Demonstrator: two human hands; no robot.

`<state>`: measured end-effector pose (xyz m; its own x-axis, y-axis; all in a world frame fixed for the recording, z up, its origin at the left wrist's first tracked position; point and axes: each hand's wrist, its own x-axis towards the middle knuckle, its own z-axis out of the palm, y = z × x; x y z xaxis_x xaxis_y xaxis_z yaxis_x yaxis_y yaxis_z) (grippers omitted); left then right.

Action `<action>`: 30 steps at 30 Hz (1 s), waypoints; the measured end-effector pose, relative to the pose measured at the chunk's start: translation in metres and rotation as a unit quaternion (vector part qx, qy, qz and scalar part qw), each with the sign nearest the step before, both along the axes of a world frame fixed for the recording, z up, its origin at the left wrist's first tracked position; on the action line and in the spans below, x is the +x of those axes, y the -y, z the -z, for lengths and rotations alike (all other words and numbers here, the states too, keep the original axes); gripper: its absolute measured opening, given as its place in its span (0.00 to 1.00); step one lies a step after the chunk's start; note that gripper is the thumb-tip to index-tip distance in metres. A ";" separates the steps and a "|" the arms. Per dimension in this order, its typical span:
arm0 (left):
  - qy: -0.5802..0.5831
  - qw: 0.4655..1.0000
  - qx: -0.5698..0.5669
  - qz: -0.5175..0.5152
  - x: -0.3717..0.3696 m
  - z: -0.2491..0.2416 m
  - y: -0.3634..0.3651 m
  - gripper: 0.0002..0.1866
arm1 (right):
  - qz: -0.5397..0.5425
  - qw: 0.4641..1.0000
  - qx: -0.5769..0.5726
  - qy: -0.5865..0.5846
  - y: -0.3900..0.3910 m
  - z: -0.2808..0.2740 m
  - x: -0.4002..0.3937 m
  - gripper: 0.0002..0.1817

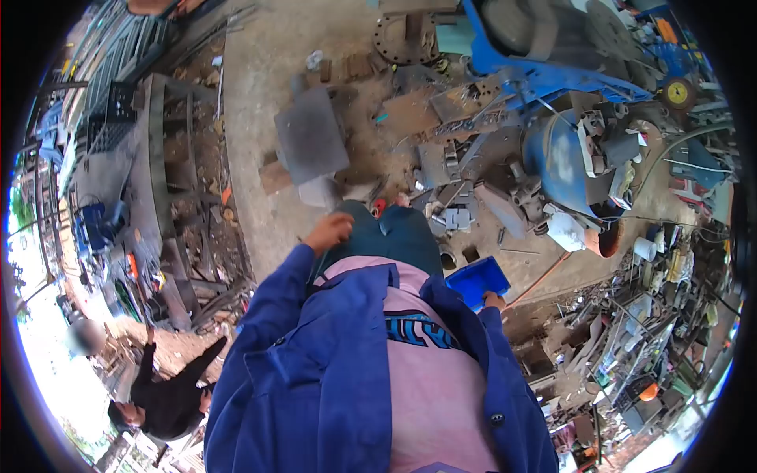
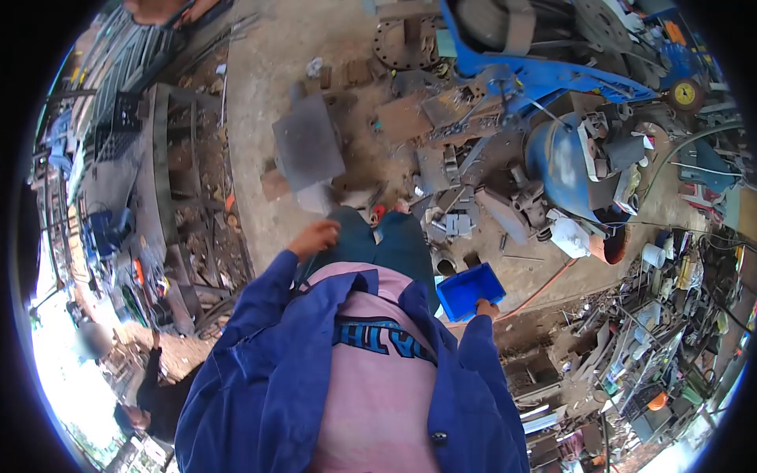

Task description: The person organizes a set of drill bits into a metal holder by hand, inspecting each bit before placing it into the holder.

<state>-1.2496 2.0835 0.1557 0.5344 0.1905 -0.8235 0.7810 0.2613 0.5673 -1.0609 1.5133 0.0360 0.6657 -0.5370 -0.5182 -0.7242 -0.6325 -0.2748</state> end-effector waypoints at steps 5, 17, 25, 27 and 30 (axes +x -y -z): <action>0.156 0.924 0.262 0.229 0.077 -0.016 -0.038 0.18 | -0.097 0.993 -0.071 -0.020 -0.067 0.001 0.086 0.15; 0.147 0.873 0.229 0.405 0.267 0.031 -0.176 0.18 | 0.314 0.941 0.038 0.124 -0.122 0.020 0.031 0.15; 0.082 0.594 0.260 0.757 0.380 0.054 -0.249 0.13 | 0.574 0.750 0.006 0.328 -0.331 -0.041 -0.074 0.20; 0.115 0.555 0.230 0.791 0.386 0.066 -0.258 0.10 | 0.590 0.709 -0.014 0.385 -0.371 -0.043 -0.113 0.17; 0.130 0.452 0.193 0.861 0.391 0.054 -0.247 0.12 | 0.677 0.656 -0.011 0.334 -0.430 -0.089 -0.159 0.12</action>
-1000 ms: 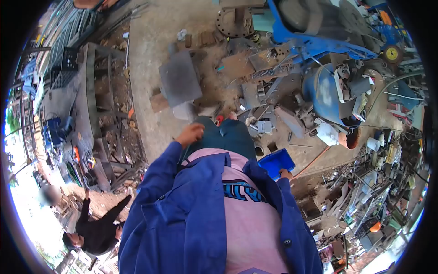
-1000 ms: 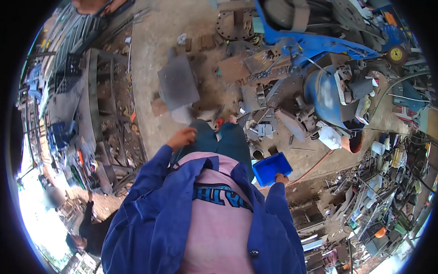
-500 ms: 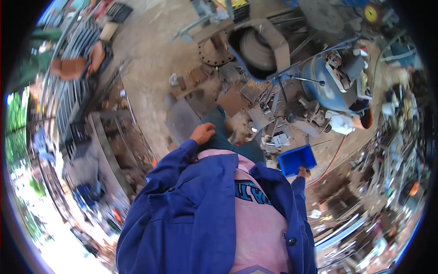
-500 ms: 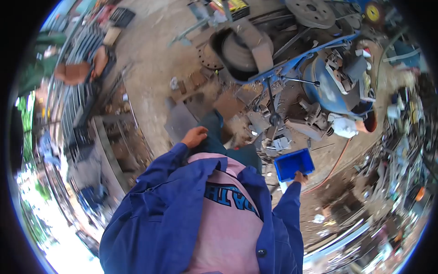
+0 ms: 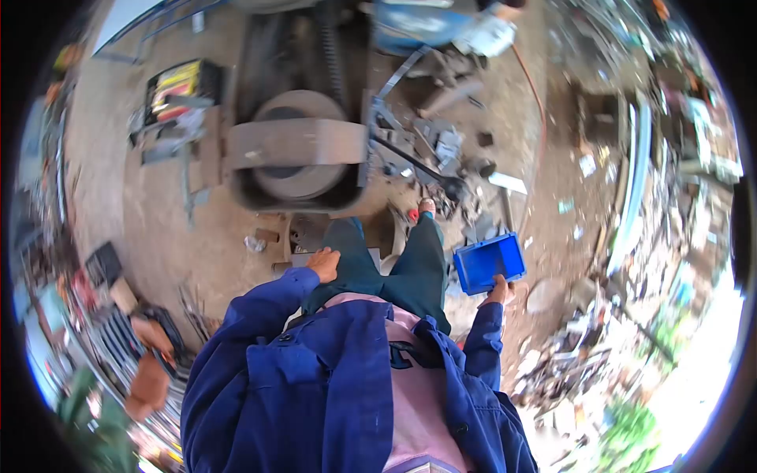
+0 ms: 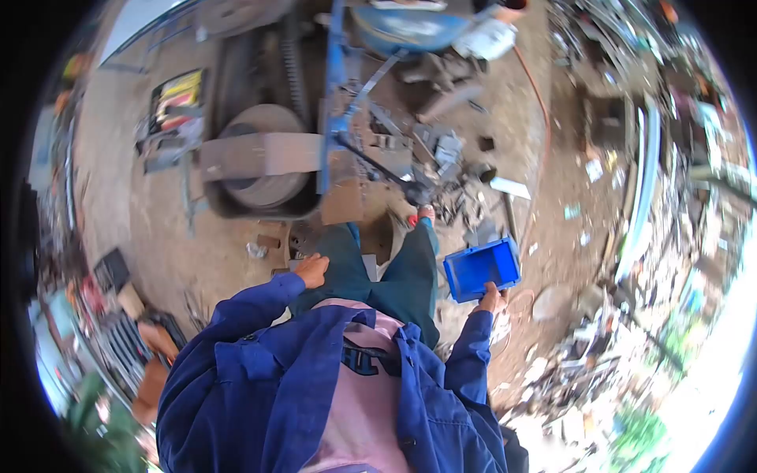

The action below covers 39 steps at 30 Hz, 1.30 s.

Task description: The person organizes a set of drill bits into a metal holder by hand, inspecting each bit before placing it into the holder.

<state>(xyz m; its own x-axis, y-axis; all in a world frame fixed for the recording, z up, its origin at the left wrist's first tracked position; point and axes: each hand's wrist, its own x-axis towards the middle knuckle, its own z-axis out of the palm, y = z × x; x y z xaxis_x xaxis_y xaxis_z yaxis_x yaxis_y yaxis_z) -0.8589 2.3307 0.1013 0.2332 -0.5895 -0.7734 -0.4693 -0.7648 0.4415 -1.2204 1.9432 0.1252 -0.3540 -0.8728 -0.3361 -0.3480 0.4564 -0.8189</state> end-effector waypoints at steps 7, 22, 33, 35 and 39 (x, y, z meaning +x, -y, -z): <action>0.013 0.987 -0.081 0.137 -0.015 0.029 0.011 0.07 | 0.191 0.982 -0.008 0.005 -0.083 -0.048 -0.098 0.14; -0.075 0.956 0.041 0.279 -0.120 -0.032 0.132 0.07 | 0.169 0.985 -0.003 -0.016 -0.053 0.043 -0.257 0.23; -0.070 0.970 0.069 0.220 -0.254 -0.015 0.231 0.08 | 0.217 0.976 0.008 0.019 0.034 0.182 -0.387 0.18; -0.073 0.964 0.064 0.246 -0.260 0.016 0.274 0.09 | 0.215 0.974 -0.004 0.065 0.041 0.223 -0.397 0.16; -0.089 0.934 0.076 0.338 -0.245 0.158 0.340 0.09 | 0.204 0.976 0.062 0.035 0.057 0.316 -0.401 0.14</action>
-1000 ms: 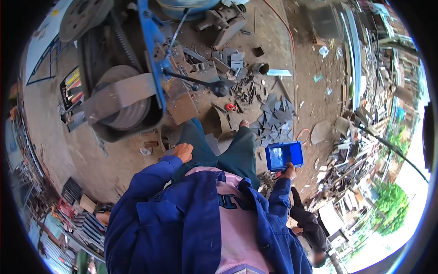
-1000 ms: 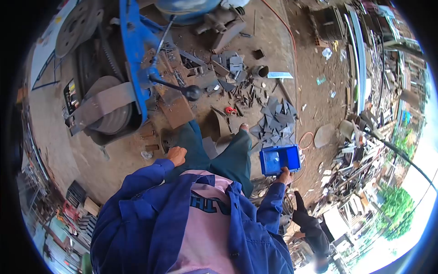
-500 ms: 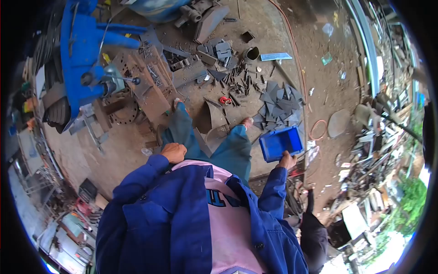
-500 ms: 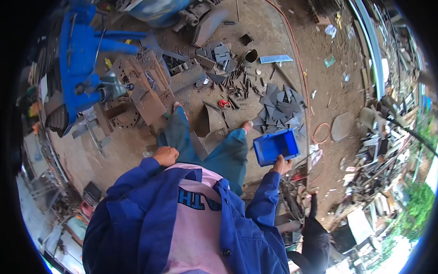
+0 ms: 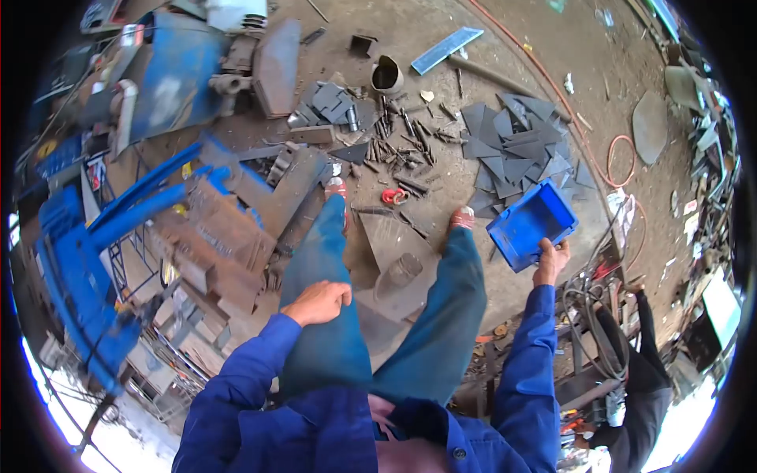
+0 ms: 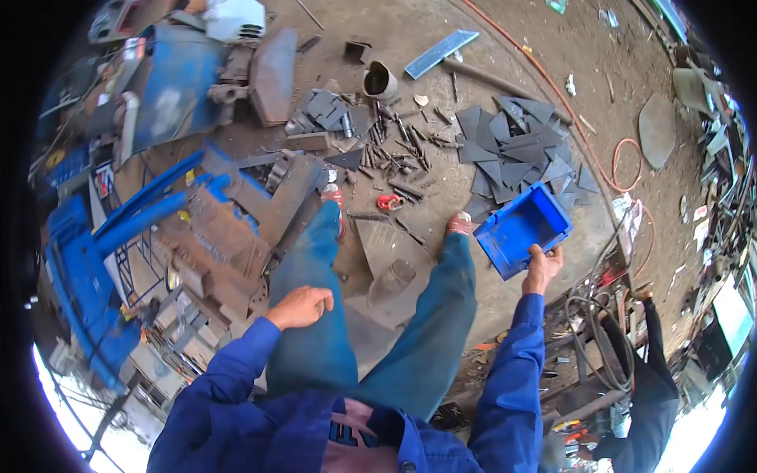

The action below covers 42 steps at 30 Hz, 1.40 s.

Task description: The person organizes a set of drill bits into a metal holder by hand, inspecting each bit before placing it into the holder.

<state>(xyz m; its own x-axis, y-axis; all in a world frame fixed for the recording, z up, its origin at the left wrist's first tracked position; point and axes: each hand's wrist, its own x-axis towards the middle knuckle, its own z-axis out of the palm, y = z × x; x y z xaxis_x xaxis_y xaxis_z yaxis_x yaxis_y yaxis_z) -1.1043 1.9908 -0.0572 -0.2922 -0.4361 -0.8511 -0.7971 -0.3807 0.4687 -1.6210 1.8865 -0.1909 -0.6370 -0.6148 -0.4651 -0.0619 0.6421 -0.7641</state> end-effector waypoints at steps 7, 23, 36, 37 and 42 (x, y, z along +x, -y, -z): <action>-0.031 0.993 -0.113 -0.031 0.004 0.189 0.107 0.08 | -0.054 0.997 -0.046 0.036 -0.005 0.182 0.015 0.19; -0.103 0.975 -0.198 0.001 0.051 0.129 0.023 0.07 | -0.142 0.985 -0.071 0.069 -0.051 0.304 0.095 0.15; -0.065 0.974 -0.212 0.051 0.015 0.549 0.149 0.19 | -0.143 0.984 -0.031 0.102 -0.048 0.431 0.101 0.17; -0.088 0.967 -0.240 0.025 0.007 0.576 0.158 0.20 | -0.145 0.986 0.033 0.077 -0.047 0.422 0.096 0.17; -0.035 0.976 -0.195 -0.089 -0.022 0.602 0.185 0.25 | -0.025 0.994 0.050 0.097 -0.070 0.387 0.068 0.18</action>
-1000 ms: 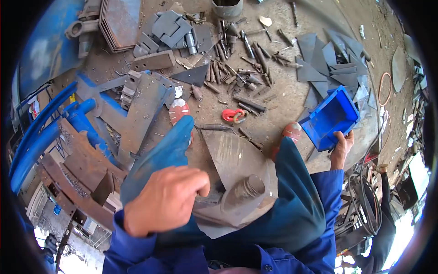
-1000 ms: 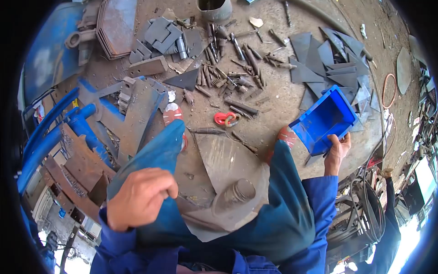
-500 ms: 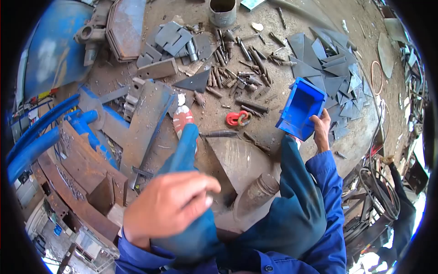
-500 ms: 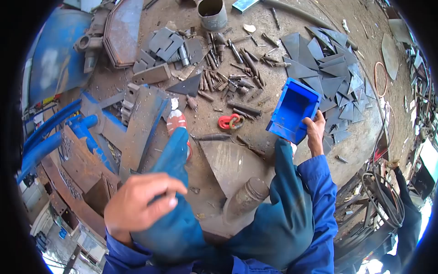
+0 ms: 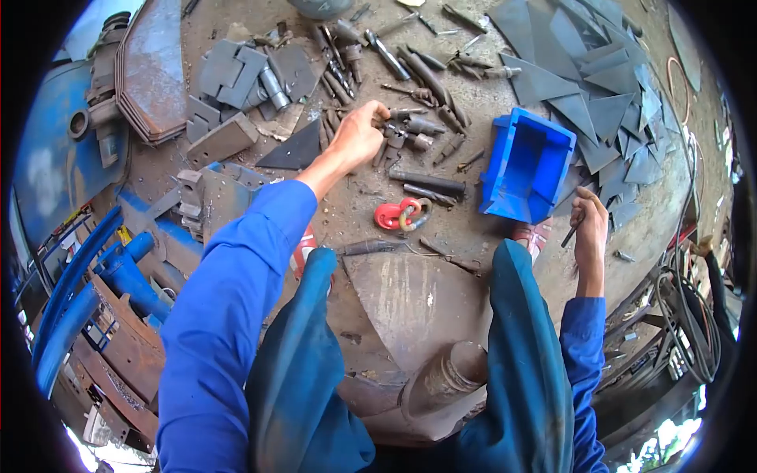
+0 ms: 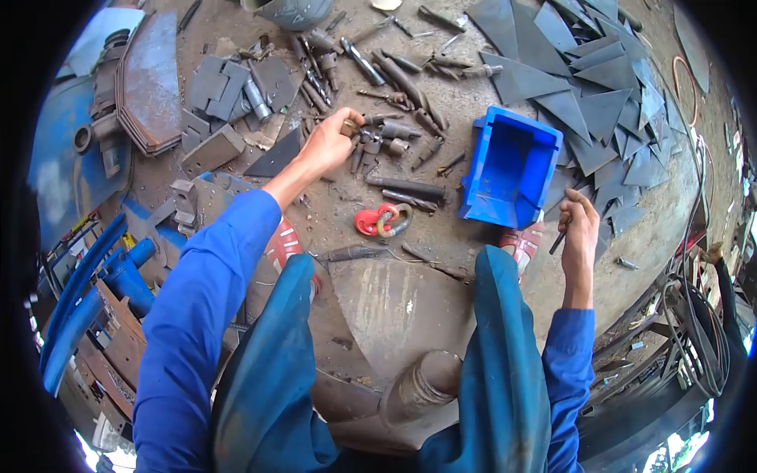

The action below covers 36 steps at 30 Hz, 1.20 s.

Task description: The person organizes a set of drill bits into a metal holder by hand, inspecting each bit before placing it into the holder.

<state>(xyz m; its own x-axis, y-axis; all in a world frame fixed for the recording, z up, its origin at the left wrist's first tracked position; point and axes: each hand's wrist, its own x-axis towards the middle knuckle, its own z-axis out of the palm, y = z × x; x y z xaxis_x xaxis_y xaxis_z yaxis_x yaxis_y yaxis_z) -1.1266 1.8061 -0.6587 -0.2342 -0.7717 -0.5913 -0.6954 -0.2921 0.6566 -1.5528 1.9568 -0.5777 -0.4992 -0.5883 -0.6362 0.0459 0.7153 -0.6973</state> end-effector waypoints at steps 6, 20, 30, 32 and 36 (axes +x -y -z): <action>0.068 0.980 0.064 -0.176 -0.033 -0.006 -0.002 0.14 | 0.003 0.996 -0.071 0.059 0.020 -0.040 0.042 0.20; -0.280 0.959 0.031 -0.013 -0.114 -0.131 -0.090 0.08 | 0.018 0.904 0.008 0.426 0.023 -0.027 0.115 0.21; 0.073 0.957 -0.267 0.084 -0.031 -0.022 -0.023 0.15 | 0.033 0.956 -0.017 0.290 0.020 -0.011 0.089 0.09; 0.072 0.909 -0.384 0.144 -0.025 -0.007 -0.003 0.14 | 0.017 0.965 -0.016 0.260 0.024 -0.005 0.081 0.10; 0.089 0.930 -0.285 0.213 -0.023 0.006 0.010 0.14 | -0.020 0.979 0.001 0.202 0.039 0.016 0.072 0.14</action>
<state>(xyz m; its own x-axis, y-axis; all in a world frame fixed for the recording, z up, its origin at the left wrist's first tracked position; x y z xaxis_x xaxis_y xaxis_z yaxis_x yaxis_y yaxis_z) -1.1493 1.7957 -0.6651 -0.5273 -0.8317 -0.1737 -0.7815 0.3944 0.4835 -1.4807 1.9177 -0.5935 -0.1828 -0.6005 -0.7784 0.2892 0.7239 -0.6264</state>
